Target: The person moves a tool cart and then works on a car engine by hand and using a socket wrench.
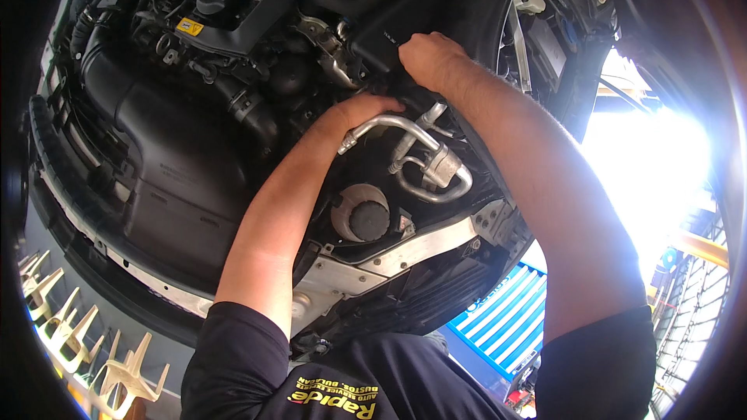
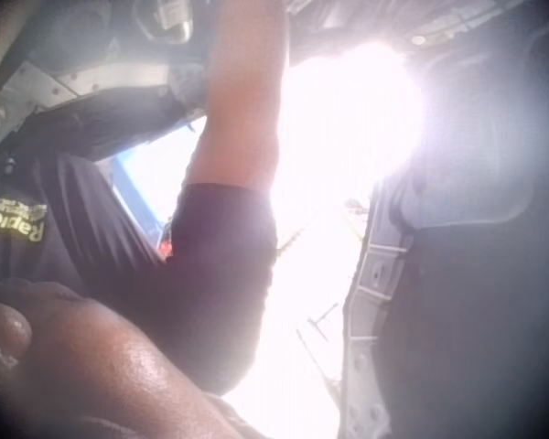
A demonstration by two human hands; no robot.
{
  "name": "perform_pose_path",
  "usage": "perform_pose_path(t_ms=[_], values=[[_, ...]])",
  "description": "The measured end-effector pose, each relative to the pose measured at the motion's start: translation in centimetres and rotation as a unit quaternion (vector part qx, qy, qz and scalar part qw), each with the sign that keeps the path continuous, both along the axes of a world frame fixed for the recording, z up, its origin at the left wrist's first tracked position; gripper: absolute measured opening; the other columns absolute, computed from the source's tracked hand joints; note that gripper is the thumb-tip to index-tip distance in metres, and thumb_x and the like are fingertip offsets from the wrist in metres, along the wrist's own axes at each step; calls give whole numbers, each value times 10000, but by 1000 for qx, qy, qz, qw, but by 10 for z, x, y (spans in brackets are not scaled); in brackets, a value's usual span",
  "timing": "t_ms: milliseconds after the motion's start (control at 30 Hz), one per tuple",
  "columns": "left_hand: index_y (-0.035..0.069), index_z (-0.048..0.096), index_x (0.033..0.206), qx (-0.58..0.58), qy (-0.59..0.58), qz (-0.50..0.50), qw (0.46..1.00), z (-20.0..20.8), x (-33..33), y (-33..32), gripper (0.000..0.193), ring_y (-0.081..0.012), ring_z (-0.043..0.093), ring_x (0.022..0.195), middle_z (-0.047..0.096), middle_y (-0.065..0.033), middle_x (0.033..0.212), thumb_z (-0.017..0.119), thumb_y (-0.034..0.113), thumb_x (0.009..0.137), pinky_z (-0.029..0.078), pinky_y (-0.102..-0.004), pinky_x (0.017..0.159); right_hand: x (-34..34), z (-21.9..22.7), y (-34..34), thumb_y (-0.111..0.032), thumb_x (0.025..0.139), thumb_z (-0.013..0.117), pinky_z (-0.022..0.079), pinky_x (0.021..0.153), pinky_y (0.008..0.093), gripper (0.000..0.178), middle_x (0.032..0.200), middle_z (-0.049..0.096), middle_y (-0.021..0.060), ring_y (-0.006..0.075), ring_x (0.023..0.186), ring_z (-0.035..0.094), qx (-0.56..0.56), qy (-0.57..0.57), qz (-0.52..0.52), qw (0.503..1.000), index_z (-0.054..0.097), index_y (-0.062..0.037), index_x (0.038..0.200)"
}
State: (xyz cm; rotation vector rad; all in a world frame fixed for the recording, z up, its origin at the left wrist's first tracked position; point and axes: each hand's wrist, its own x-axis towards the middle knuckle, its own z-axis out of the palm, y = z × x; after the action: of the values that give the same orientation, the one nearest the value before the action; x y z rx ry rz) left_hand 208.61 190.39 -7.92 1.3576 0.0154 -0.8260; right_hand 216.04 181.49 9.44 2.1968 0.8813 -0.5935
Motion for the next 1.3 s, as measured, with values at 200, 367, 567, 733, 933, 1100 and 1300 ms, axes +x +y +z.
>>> perform_pose_path(t_ms=[200, 367, 567, 733, 933, 1100, 1300], values=[[67, 726, 1233, -2, -41, 10, 999, -6, -1, 0, 498, -211, 680, 1033, 733, -134, 1190, 713, 412, 873, 517, -342, 925, -16, 1, 10, -79, 857, 644, 547, 927, 374, 143, 893, 772, 125, 250, 953, 749, -77, 28, 120, 989, 785, -73, 886], [43, 710, 1246, -21, 4, 25, 999, -4, -4, 2, 522, -214, 681, 1040, 723, -153, 1207, 718, 401, 867, 520, -343, 931, -17, -1, 5, -98, 883, 642, 566, 904, 369, 141, 903, 776, 108, 248, 926, 759, -36, -1, 107, 994, 781, -87, 899], [46, 765, 1125, -13, -9, 25, 1000, 9, -5, 4, 437, -206, 688, 983, 747, -129, 1132, 714, 393, 864, 528, -340, 880, -13, 2, 4, -80, 876, 651, 608, 847, 368, 128, 904, 777, 118, 255, 885, 770, -34, -5, 98, 995, 777, -67, 891], [21, 719, 1205, -30, -4, 17, 999, 3, -1, 4, 499, -223, 688, 1020, 736, -143, 1140, 743, 360, 839, 529, -347, 903, -9, -5, -3, -54, 821, 683, 604, 849, 366, 99, 851, 767, 97, 263, 881, 758, 4, -9, 100, 995, 778, -72, 844], [59, 773, 1104, -16, -12, 25, 999, 7, -2, 1, 417, -172, 681, 937, 757, -91, 1076, 743, 379, 837, 520, -328, 870, -7, -3, -4, -49, 814, 697, 609, 843, 378, 111, 869, 764, 111, 270, 903, 753, -4, 2, 78, 997, 767, -63, 898], [52, 760, 1122, -1, -33, 62, 998, 5, -2, -3, 433, -183, 682, 925, 752, -90, 1086, 764, 362, 820, 530, -329, 859, -8, -4, -9, -50, 833, 694, 614, 839, 400, 111, 867, 757, 125, 283, 913, 747, 36, -18, 37, 998, 764, -62, 919], [35, 744, 1151, -32, -7, 75, 997, 10, -4, -8, 464, -205, 692, 943, 746, -129, 1073, 769, 354, 815, 541, -331, 862, -2, -5, -21, -49, 861, 672, 613, 851, 403, 118, 908, 758, 110, 307, 929, 736, 71, 27, 10, 997, 762, -67, 936]])
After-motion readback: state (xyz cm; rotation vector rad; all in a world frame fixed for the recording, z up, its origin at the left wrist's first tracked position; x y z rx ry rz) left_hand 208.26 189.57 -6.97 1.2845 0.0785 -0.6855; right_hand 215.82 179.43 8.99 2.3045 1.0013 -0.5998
